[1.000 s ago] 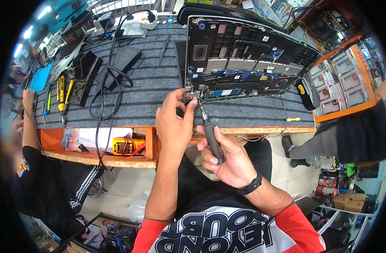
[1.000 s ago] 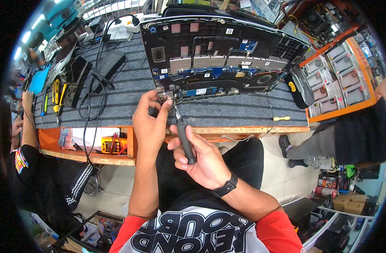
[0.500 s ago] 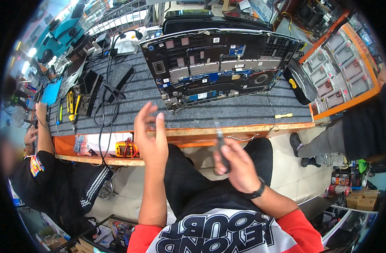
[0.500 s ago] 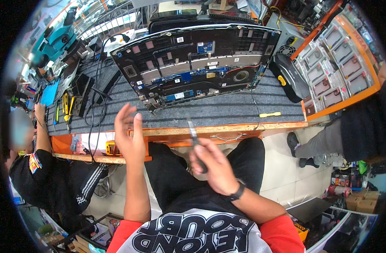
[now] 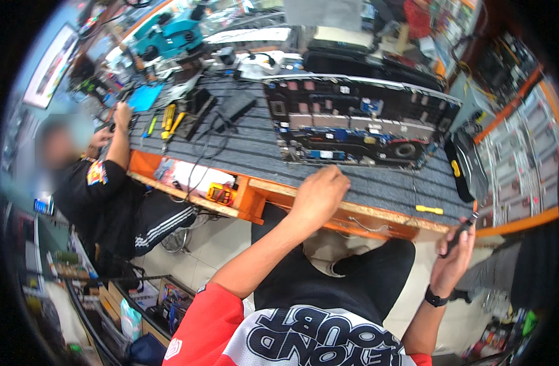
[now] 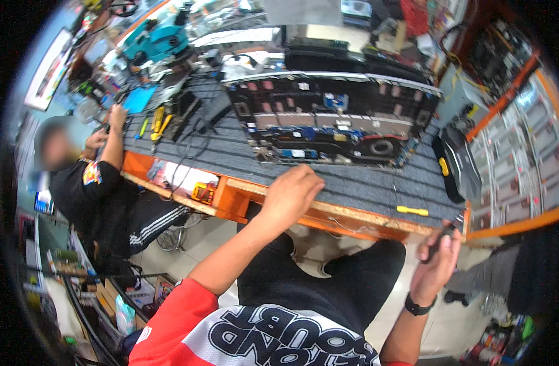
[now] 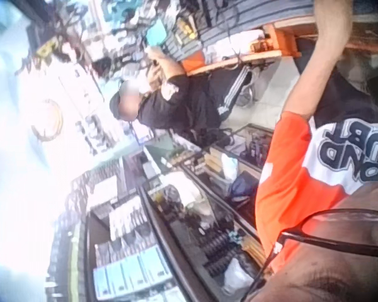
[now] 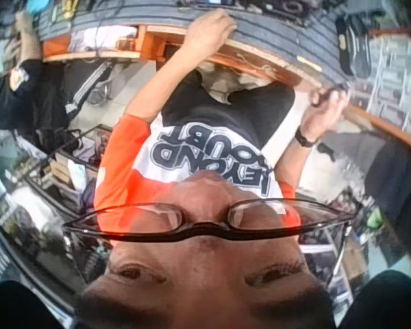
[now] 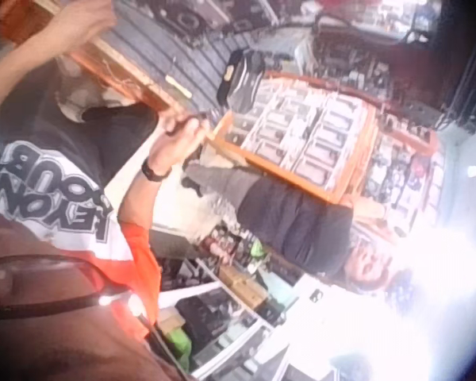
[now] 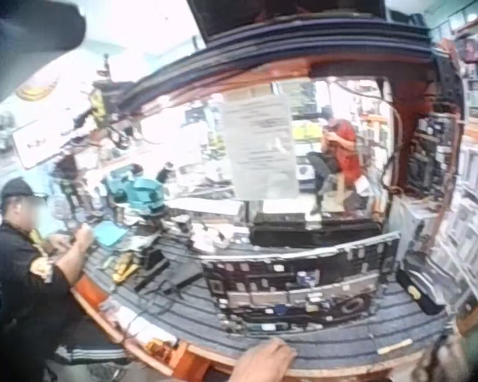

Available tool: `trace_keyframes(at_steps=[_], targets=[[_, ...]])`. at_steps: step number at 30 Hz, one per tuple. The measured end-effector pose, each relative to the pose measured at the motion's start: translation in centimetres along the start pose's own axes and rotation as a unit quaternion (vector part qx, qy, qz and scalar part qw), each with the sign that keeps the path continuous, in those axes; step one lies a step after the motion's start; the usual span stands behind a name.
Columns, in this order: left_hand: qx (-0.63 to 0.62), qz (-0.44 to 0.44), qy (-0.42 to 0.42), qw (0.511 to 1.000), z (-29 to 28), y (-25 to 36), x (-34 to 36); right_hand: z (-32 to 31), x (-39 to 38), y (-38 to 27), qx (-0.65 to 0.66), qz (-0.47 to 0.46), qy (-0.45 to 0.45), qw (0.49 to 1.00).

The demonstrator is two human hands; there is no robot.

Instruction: The person manipulates the internals of a laptop by hand and using a screwdriver to reassemble components near the hinge and motherboard.

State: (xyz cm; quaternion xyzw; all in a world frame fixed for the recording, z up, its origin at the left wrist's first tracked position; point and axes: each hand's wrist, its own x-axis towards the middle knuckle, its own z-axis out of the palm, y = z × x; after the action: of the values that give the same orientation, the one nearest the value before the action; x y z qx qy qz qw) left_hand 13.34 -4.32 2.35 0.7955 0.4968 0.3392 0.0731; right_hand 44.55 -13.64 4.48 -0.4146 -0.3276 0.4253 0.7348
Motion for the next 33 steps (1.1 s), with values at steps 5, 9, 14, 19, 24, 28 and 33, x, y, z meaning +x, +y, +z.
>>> trace_keyframes(at_steps=[5,9,14,19,24,28,33], targets=[[0.039,0.026,-0.023,0.999,-0.4,-0.1,0.7,-3.1,6.7,0.5,-0.179,-0.092,0.009,0.979],[0.017,0.064,0.04,0.997,0.5,-0.8,0.2,-4.8,10.4,2.1,-0.238,-0.106,0.026,0.965],[-0.073,0.027,0.123,0.989,-4.3,-1.5,-3.1,-6.1,12.5,3.4,-0.335,-0.121,0.029,0.934],[-0.016,-0.031,0.226,0.974,-12.3,-7.9,-4.7,-6.2,11.7,4.5,-0.373,-0.128,0.081,0.916],[0.047,0.036,0.207,0.976,-19.3,-16.0,4.7,-4.9,11.1,4.1,-0.493,-0.146,0.095,0.852],[0.138,0.096,0.042,0.985,-18.3,-22.4,14.5,-5.1,11.4,4.8,-0.551,-0.191,0.042,0.811],[0.194,0.062,-0.214,0.955,-13.8,-24.2,22.5,-3.7,10.7,4.7,-0.58,-0.174,0.043,0.795]])
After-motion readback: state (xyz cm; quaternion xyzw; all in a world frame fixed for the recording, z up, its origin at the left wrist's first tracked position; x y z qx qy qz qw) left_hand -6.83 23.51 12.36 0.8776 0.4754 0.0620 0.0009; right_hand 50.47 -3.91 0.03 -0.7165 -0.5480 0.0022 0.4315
